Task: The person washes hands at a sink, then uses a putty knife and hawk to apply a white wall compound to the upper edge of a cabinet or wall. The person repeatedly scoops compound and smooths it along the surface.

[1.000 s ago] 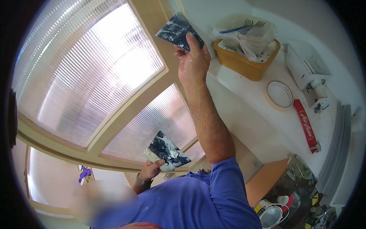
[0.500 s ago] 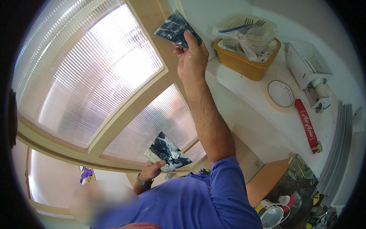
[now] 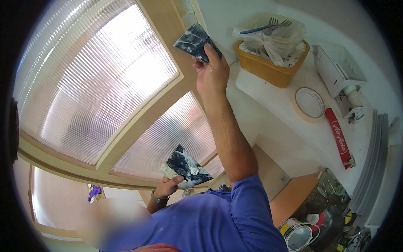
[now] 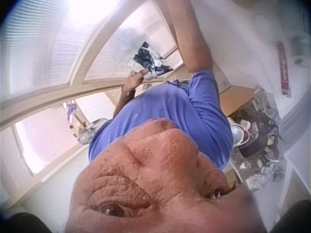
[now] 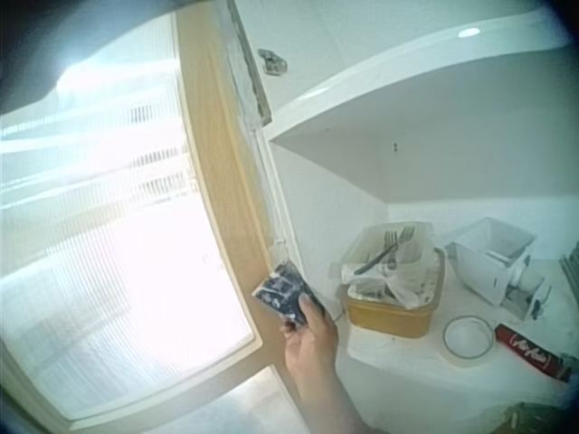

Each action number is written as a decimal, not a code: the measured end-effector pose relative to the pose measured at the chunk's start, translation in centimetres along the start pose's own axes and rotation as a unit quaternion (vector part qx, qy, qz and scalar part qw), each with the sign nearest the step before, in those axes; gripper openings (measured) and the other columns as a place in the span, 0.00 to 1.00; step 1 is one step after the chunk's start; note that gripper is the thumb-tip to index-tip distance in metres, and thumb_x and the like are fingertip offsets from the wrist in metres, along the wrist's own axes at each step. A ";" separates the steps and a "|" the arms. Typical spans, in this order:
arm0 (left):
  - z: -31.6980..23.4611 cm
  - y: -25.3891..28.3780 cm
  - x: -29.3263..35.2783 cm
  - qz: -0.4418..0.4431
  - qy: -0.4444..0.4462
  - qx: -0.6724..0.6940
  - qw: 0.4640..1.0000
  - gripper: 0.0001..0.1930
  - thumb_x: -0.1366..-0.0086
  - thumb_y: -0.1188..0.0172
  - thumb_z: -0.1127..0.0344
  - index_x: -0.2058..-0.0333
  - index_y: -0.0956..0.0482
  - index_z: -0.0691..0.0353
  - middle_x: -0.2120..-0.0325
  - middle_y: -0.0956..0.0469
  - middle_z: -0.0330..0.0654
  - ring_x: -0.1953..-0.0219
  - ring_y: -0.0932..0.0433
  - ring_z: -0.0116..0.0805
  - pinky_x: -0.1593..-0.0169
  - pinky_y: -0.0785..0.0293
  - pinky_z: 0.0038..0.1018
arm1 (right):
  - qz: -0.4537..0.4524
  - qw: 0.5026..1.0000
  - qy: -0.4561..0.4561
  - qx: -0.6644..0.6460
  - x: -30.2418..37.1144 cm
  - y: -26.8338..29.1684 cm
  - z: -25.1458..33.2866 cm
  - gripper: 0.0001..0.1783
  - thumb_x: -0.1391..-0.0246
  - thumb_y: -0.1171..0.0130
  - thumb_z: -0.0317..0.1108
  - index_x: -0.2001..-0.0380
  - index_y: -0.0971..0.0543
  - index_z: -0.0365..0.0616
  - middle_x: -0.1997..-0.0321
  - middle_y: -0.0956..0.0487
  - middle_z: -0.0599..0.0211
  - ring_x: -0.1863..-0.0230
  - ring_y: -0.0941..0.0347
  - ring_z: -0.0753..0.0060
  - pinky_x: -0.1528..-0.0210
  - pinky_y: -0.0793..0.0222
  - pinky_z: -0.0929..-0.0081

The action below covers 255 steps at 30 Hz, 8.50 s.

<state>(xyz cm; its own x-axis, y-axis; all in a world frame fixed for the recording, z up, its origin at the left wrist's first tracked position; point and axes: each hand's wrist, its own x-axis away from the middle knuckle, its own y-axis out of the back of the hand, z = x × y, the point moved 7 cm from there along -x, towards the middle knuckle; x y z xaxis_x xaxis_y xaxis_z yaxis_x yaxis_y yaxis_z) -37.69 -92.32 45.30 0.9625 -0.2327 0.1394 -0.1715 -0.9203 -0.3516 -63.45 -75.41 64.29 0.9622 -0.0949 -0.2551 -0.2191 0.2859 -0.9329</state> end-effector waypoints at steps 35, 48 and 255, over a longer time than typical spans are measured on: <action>0.4 -1.1 0.3 0.011 0.013 -0.035 0.999 0.24 0.43 0.47 0.77 0.46 0.38 0.63 0.53 0.29 0.39 0.49 0.31 0.33 0.46 0.35 0.31 | -0.041 0.999 0.002 0.002 0.8 -1.6 0.4 0.11 0.50 0.43 0.30 0.64 0.27 0.37 0.69 0.24 0.64 0.71 0.29 0.71 0.71 0.36 0.79; 0.3 -1.5 0.4 0.009 0.031 -0.049 0.998 0.23 0.42 0.47 0.75 0.47 0.38 0.63 0.56 0.28 0.40 0.53 0.28 0.33 0.51 0.32 0.30 | -0.048 0.998 -0.026 -0.015 2.7 3.0 -1.2 0.11 0.49 0.42 0.32 0.63 0.27 0.39 0.68 0.24 0.66 0.71 0.30 0.73 0.71 0.38 0.80; 6.9 -3.1 -4.4 0.069 0.136 0.345 0.926 0.21 0.38 0.48 0.64 0.47 0.36 0.66 0.55 0.27 0.51 0.55 0.24 0.44 0.49 0.28 0.42 | 0.273 0.663 0.011 0.697 21.5 9.4 10.5 0.11 0.55 0.43 0.22 0.65 0.21 0.40 0.71 0.22 0.65 0.67 0.25 0.67 0.65 0.29 0.75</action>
<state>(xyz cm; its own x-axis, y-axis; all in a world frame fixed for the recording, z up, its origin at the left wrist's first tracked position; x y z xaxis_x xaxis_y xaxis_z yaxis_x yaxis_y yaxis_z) -39.95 -86.32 39.40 0.8368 -0.4898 0.2446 -0.0226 -0.4774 -0.8784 -43.15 -64.72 52.72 0.7950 0.3766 -0.4754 -0.1578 0.8853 0.4375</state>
